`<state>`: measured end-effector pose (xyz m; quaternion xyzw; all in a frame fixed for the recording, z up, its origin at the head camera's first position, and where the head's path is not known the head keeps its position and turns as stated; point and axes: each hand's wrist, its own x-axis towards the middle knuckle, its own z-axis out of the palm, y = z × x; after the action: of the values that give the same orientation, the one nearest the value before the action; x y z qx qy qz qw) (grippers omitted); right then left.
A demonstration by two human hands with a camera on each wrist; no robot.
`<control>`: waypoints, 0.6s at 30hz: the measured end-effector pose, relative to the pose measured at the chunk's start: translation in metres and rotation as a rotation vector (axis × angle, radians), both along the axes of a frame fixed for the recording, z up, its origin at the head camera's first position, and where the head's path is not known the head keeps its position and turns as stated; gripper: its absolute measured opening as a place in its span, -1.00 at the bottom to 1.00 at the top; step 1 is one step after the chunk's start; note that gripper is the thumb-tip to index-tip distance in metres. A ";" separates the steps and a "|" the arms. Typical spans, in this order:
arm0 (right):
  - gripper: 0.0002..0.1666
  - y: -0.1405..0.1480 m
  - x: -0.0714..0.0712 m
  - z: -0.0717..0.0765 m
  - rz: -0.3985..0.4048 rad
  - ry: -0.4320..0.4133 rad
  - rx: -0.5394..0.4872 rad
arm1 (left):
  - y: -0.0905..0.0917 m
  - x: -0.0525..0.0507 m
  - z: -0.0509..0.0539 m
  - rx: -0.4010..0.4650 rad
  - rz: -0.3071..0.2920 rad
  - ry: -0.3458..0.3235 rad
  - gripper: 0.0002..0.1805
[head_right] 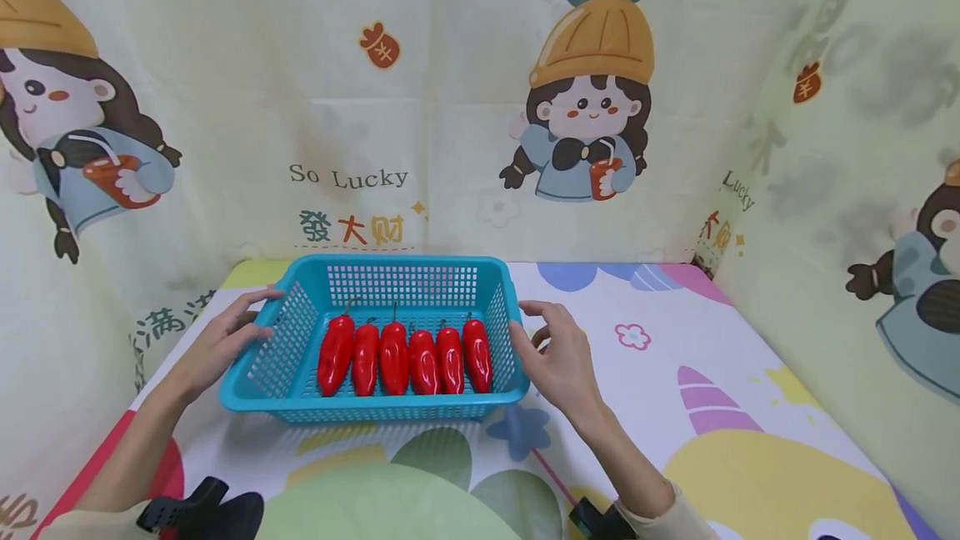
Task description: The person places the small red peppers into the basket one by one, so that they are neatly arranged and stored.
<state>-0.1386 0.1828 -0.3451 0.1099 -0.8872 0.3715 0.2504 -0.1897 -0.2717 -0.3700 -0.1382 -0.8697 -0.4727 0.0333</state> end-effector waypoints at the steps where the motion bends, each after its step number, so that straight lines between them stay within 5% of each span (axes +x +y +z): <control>1: -0.53 0.001 0.001 0.000 0.003 0.004 0.001 | 0.000 0.000 0.001 -0.003 0.003 0.009 -0.30; 9: -0.54 0.006 0.007 -0.001 0.010 0.023 0.019 | 0.003 0.007 0.013 -0.072 0.055 0.062 -0.33; 18: -0.60 0.012 0.011 -0.001 0.010 0.078 0.030 | 0.017 0.020 0.024 -0.232 0.124 0.232 -0.25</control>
<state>-0.1278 0.1952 -0.3460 0.1326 -0.8818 0.3548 0.2811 -0.1699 -0.2549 -0.3456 -0.1408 -0.9156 -0.3471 0.1463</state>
